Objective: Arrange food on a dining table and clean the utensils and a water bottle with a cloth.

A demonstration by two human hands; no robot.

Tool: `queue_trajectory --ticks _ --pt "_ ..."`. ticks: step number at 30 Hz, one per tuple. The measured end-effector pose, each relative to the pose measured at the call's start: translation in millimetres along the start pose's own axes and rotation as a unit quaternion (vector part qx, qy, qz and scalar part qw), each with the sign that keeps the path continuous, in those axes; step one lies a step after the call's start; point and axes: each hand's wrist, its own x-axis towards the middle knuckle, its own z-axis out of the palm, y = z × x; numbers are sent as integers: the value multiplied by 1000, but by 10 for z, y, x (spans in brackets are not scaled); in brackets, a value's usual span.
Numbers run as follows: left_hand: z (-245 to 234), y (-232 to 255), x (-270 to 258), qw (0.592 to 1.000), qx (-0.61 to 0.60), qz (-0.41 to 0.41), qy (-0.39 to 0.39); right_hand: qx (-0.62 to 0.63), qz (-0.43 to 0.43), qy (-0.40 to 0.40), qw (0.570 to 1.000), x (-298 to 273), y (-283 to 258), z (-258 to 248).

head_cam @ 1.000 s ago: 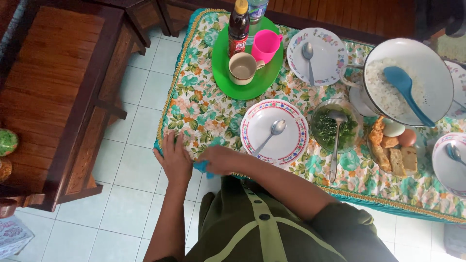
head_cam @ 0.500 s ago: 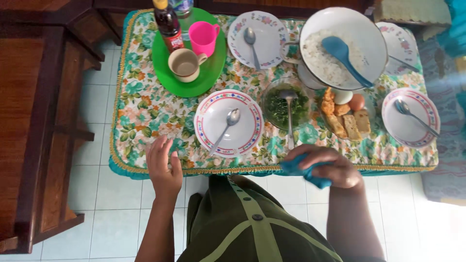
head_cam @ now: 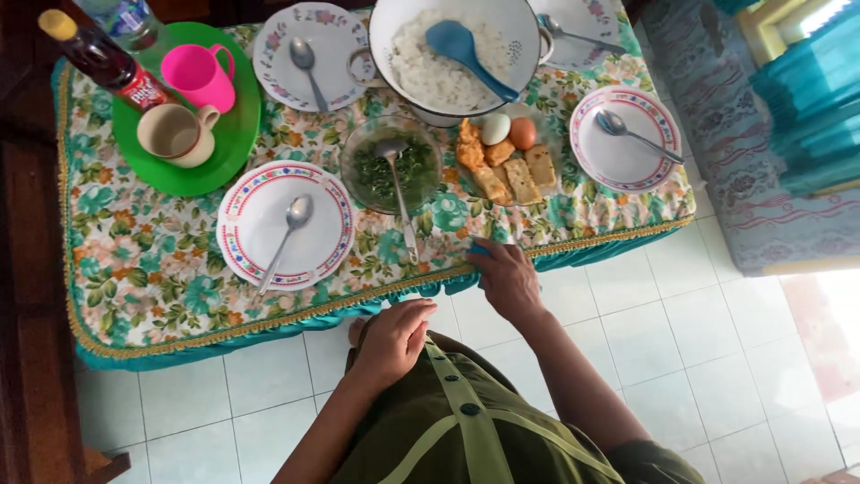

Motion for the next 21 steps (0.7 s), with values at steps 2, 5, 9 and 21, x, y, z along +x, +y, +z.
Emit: queue_trajectory --ticks 2,5,9,21 --pt "159 93 17 998 -46 5 -29 -31 44 27 998 -117 335 -76" --pt "401 236 17 997 -72 -19 -30 -45 79 69 993 -310 954 -259" --pt "671 355 137 995 -93 -19 -42 141 243 79 957 -461 1678 -459" --pt "1080 561 1120 983 -131 -18 -130 761 339 175 524 67 3065 -695"
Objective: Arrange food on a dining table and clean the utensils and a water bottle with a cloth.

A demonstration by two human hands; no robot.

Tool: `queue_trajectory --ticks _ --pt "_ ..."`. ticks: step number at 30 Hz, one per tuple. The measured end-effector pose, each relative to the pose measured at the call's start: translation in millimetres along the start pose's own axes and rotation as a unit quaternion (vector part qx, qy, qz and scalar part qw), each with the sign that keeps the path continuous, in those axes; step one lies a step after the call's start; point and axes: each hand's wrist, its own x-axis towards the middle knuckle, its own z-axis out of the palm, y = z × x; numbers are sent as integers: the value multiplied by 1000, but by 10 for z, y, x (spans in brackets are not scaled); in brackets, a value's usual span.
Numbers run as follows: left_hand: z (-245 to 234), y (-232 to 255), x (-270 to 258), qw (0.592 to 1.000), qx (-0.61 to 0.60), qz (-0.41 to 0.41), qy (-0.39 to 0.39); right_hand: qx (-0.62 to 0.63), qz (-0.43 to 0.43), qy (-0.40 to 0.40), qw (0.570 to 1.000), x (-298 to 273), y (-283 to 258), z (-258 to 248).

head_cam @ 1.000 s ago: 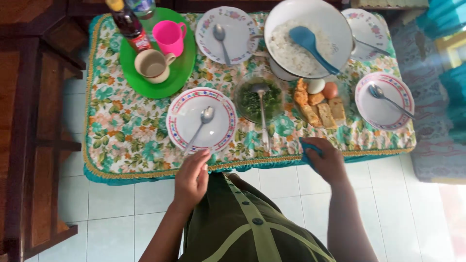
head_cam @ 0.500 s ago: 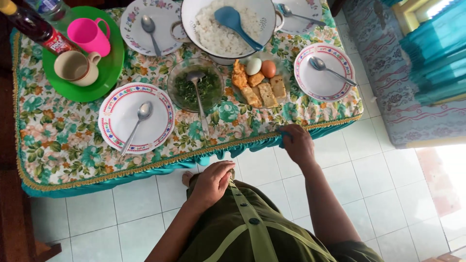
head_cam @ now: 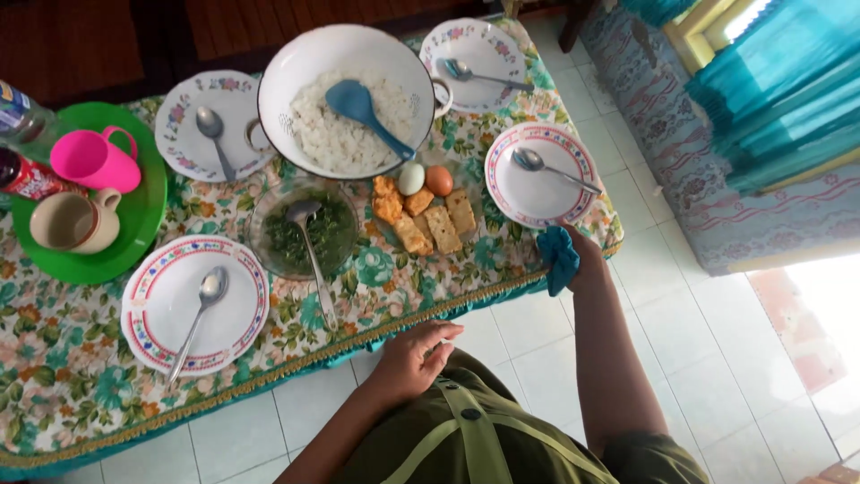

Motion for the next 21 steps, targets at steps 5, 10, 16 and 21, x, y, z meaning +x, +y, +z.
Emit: queue_trajectory --ticks 5,10,16,21 --pt "-41 -32 435 994 -86 32 -52 -42 84 89 992 158 -100 22" --pt "-5 -56 758 987 -121 -14 -103 -106 21 9 994 103 -239 113" --pt "255 -106 1127 984 -160 -47 -64 -246 146 -71 956 -229 -666 142" --pt "698 -119 1628 974 -205 -92 -30 -278 120 -299 905 -218 -1422 330"
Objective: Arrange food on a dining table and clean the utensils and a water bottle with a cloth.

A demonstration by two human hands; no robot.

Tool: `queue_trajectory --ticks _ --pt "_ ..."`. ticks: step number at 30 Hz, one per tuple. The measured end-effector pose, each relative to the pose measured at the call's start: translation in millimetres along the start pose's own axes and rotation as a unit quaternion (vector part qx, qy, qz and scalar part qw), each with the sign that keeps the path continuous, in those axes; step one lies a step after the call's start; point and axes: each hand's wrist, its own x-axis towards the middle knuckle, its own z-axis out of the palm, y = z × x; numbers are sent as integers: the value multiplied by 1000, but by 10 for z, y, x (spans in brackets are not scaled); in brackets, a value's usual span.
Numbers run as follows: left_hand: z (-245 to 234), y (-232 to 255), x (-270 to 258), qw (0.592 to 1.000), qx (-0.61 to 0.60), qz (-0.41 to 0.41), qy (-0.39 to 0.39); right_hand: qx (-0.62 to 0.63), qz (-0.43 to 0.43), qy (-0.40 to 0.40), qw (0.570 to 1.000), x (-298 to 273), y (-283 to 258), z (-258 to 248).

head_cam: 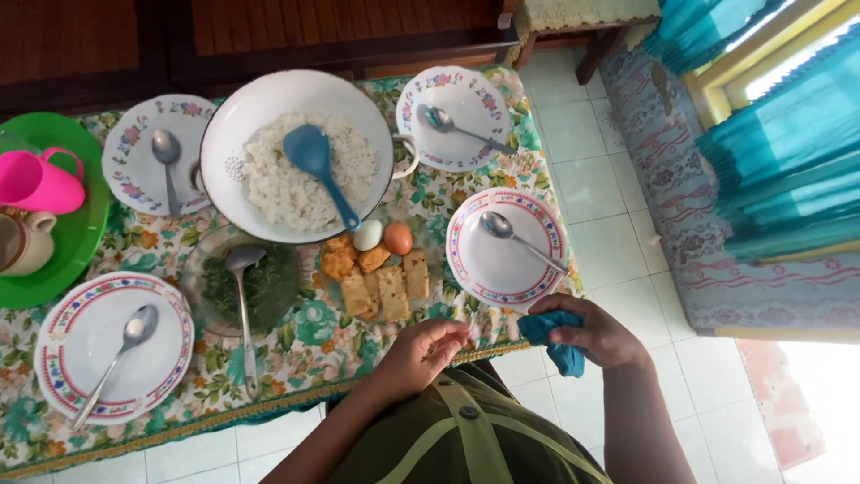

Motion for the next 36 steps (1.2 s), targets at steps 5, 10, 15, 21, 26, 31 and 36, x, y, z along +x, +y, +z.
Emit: queue_trajectory --ticks 5,10,15,21,26,31,36 --pt "381 -30 756 979 -159 -118 48 -403 19 192 895 389 -591 -202" --pt "752 -555 1554 948 -232 -157 149 -538 -61 180 821 902 -475 -522" --pt "900 -604 1776 947 -211 -148 190 -536 -2 61 842 950 -322 -579" --pt "838 -630 1794 959 -93 -172 203 -531 17 40 847 1040 -492 -700" --pt "801 -419 1720 962 28 -157 224 -556 -246 27 793 1276 -324 -633" --pt "694 -615 1742 941 221 -68 247 -639 -280 40 715 1447 16 -581" --pt "722 -637 1739 936 235 -20 262 -713 -310 108 620 1433 -13 -560"
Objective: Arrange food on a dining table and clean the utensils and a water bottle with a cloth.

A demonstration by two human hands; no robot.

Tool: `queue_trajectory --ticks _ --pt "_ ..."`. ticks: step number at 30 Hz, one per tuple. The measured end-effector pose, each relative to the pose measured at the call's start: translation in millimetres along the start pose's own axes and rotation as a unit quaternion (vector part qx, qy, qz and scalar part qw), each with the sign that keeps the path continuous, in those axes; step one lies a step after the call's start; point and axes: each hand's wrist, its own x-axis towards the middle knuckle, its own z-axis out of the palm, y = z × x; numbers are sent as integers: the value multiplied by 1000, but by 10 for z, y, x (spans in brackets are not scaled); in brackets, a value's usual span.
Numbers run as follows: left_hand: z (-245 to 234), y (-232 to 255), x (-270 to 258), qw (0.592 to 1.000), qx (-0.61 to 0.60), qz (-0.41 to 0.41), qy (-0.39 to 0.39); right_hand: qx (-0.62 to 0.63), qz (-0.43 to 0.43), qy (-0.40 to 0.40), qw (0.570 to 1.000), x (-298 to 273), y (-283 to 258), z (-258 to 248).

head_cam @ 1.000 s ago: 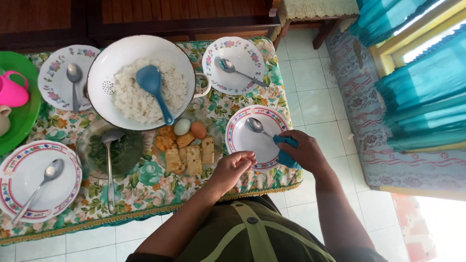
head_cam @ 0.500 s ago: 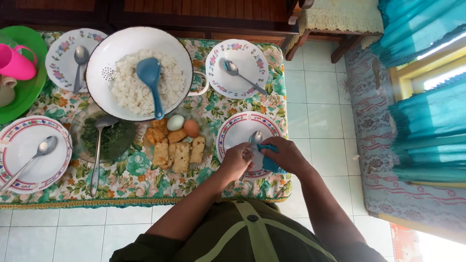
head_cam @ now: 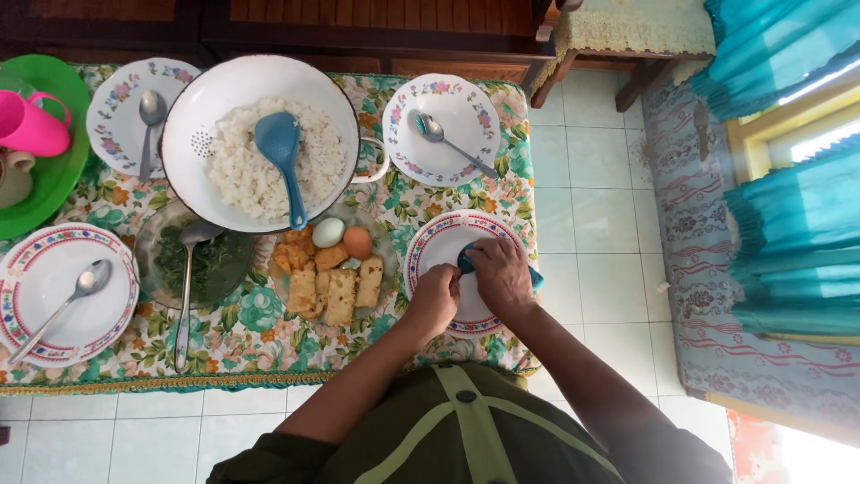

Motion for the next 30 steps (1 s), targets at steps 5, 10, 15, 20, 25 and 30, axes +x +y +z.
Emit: queue_trajectory --ticks 5,10,15,20,25,30 --pt "-90 78 27 996 18 -61 -56 77 10 -42 996 -73 -1 118" --pt "-32 28 3 998 19 -35 -40 13 7 18 1000 22 -52 14" --pt "-25 3 6 999 21 -29 -37 74 32 -26 996 -14 -67 8" --pt "-79 35 -40 1000 -21 16 3 39 61 37 997 88 -11 -190" --pt "-311 200 -20 943 -294 -152 -40 210 157 90 961 30 -215 -433" --pt "-356 127 -45 828 -499 -240 -93 202 38 122 971 35 -415 -481"
